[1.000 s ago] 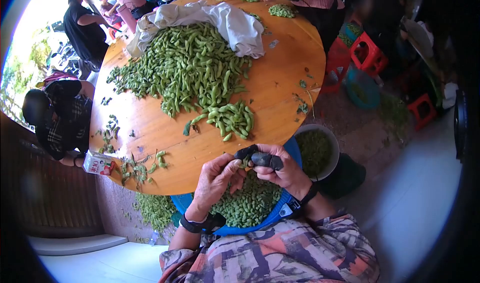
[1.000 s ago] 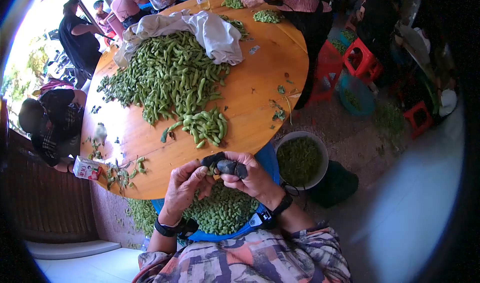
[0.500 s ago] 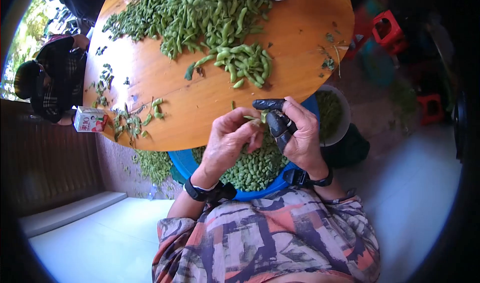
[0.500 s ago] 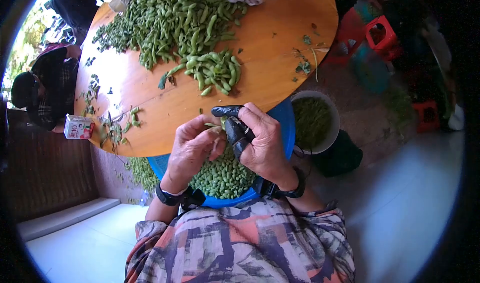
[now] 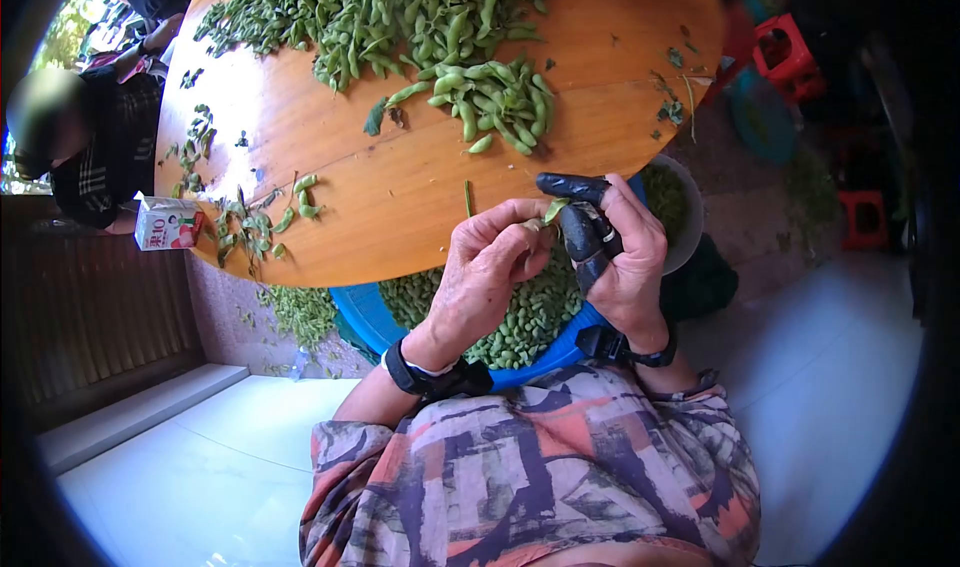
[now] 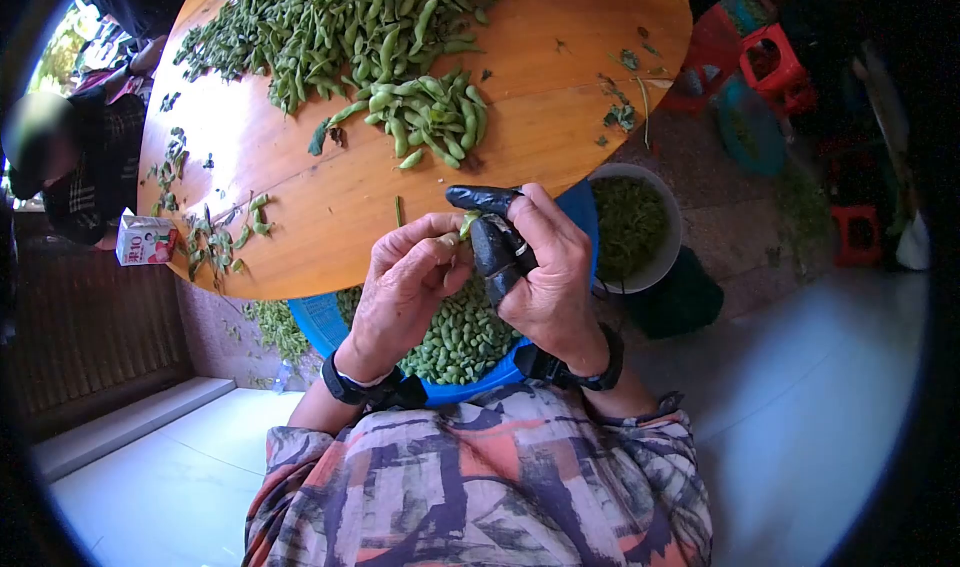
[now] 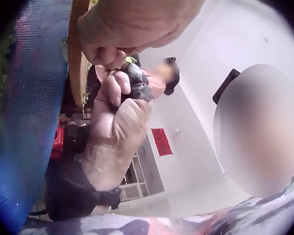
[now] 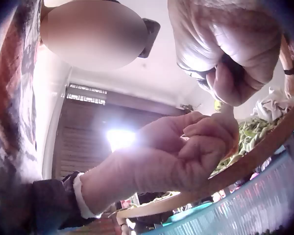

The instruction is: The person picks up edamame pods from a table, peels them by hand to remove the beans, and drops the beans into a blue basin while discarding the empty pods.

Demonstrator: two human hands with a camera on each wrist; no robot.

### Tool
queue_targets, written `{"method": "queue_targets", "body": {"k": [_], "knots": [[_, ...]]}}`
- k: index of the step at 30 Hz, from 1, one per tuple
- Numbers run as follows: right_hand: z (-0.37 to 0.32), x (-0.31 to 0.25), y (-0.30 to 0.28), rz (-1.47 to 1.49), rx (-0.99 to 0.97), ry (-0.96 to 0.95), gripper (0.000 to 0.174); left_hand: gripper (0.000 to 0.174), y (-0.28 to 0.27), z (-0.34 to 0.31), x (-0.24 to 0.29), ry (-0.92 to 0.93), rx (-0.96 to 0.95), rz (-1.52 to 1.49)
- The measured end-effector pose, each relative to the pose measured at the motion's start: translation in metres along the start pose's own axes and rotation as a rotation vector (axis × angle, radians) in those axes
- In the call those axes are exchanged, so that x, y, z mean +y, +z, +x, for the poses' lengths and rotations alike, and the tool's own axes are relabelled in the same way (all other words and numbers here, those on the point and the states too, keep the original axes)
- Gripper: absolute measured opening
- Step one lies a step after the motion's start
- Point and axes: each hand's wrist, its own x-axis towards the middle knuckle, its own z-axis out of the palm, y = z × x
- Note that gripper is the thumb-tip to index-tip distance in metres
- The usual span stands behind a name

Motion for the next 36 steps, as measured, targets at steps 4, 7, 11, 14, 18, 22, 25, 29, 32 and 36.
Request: {"method": "queue_targets", "body": {"k": [4,7,11,14,18,22,25,29,32,36], "knots": [[-0.004,-0.005,0.0,0.044,0.019,-0.005,0.024,0.026,0.011,-0.004,-0.001,0.055,0.048,0.071],[-0.011,0.002,0.0,0.056,-0.027,0.029,0.026,0.026,0.006,-0.006,0.002,0.014,0.023,0.143],[-0.009,0.003,-0.004,0.166,-0.057,0.117,0.03,0.013,0.003,-0.008,0.003,0.016,-0.083,0.183],[-0.009,0.007,-0.006,0.215,-0.119,0.126,0.03,0.011,0.003,-0.008,0.002,0.026,-0.076,0.219],[-0.009,0.003,-0.009,0.226,-0.139,0.116,0.03,0.01,0.005,-0.007,0.002,0.005,-0.006,0.228],[-0.011,0.001,-0.008,0.079,-0.068,0.058,0.03,0.014,-0.001,-0.006,0.003,-0.031,0.06,0.15],[-0.015,-0.003,-0.001,0.037,0.019,0.006,0.034,0.018,0.011,-0.009,0.009,-0.121,0.146,0.148],[-0.026,-0.003,0.006,-0.095,0.034,-0.126,0.045,0.023,0.004,-0.011,0.003,-0.02,0.031,0.197],[-0.019,-0.007,0.002,0.004,-0.059,-0.086,0.042,0.023,-0.004,-0.015,0.001,-0.019,-0.019,0.221],[-0.012,0.004,0.0,0.137,-0.16,-0.013,0.032,0.022,-0.002,-0.016,0.003,-0.071,-0.035,0.206]]}}
